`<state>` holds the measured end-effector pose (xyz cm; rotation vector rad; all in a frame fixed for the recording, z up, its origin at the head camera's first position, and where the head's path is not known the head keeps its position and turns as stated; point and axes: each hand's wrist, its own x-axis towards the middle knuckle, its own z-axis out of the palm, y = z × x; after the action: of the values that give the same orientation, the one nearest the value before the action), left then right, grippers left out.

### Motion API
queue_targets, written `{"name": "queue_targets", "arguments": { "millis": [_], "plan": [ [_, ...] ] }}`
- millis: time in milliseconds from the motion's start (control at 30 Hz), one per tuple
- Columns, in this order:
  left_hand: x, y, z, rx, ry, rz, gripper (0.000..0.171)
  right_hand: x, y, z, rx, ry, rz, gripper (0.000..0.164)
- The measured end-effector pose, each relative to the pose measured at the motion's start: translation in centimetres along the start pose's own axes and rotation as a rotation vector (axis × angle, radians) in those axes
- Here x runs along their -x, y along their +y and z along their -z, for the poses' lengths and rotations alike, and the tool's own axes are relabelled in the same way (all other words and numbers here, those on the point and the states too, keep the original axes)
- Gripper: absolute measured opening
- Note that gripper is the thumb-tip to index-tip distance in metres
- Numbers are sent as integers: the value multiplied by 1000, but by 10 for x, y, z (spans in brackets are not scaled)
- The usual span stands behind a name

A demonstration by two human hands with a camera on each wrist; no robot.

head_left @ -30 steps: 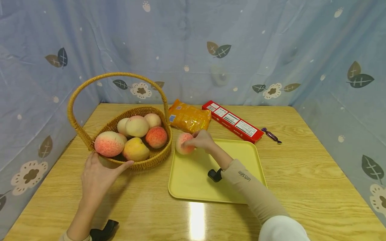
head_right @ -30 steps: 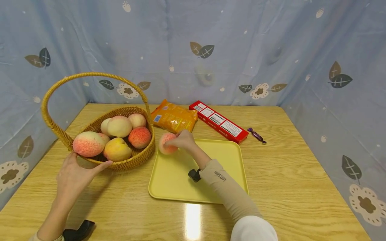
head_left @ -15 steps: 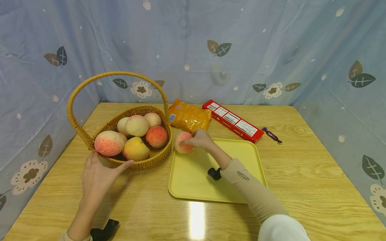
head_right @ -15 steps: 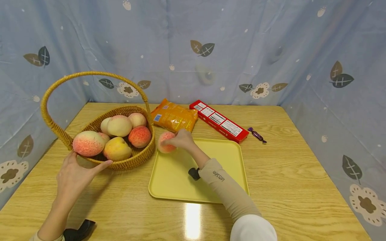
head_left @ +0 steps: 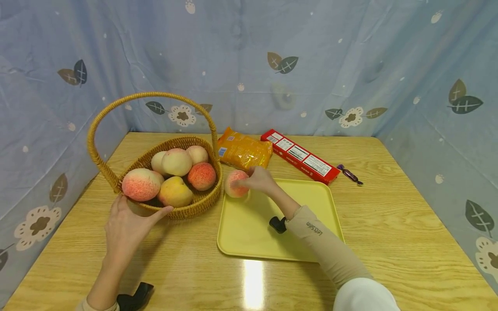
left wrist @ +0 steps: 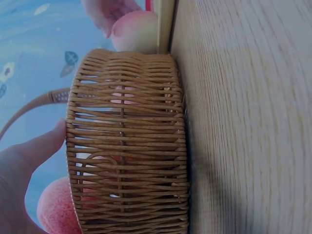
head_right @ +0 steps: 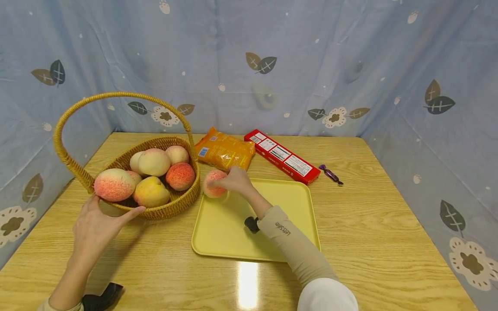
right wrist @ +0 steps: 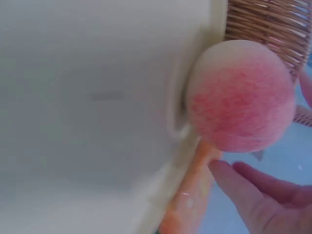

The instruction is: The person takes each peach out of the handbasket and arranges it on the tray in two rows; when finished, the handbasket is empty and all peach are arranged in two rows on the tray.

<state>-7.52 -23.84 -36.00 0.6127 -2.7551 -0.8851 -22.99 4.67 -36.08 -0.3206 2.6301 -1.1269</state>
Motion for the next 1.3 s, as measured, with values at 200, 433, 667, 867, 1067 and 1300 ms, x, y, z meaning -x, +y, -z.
{"name": "queue_targets", "arguments": {
  "millis": [200, 433, 667, 867, 1067, 1300],
  "plan": [
    [0, 1, -1, 4, -1, 4, 125, 3, -31, 5, 43, 81, 183, 75],
    [1, -1, 0, 7, 15, 0, 123, 4, -96, -10, 284, -63, 568, 60],
    [0, -2, 2, -2, 13, -15, 123, 1, -150, -56, 623, -273, 877, 69],
    [0, 1, 0, -2, -25, -7, 123, -2, -169, -87, 822, -235, 990, 72],
    [1, 2, 1, 0, -24, -4, 121, -6, -173, -99, 922, -130, 954, 66],
    [1, 1, 1, 2, 5, -10, 121, -10, -178, -103, 792, -102, 881, 59]
  ]
}}
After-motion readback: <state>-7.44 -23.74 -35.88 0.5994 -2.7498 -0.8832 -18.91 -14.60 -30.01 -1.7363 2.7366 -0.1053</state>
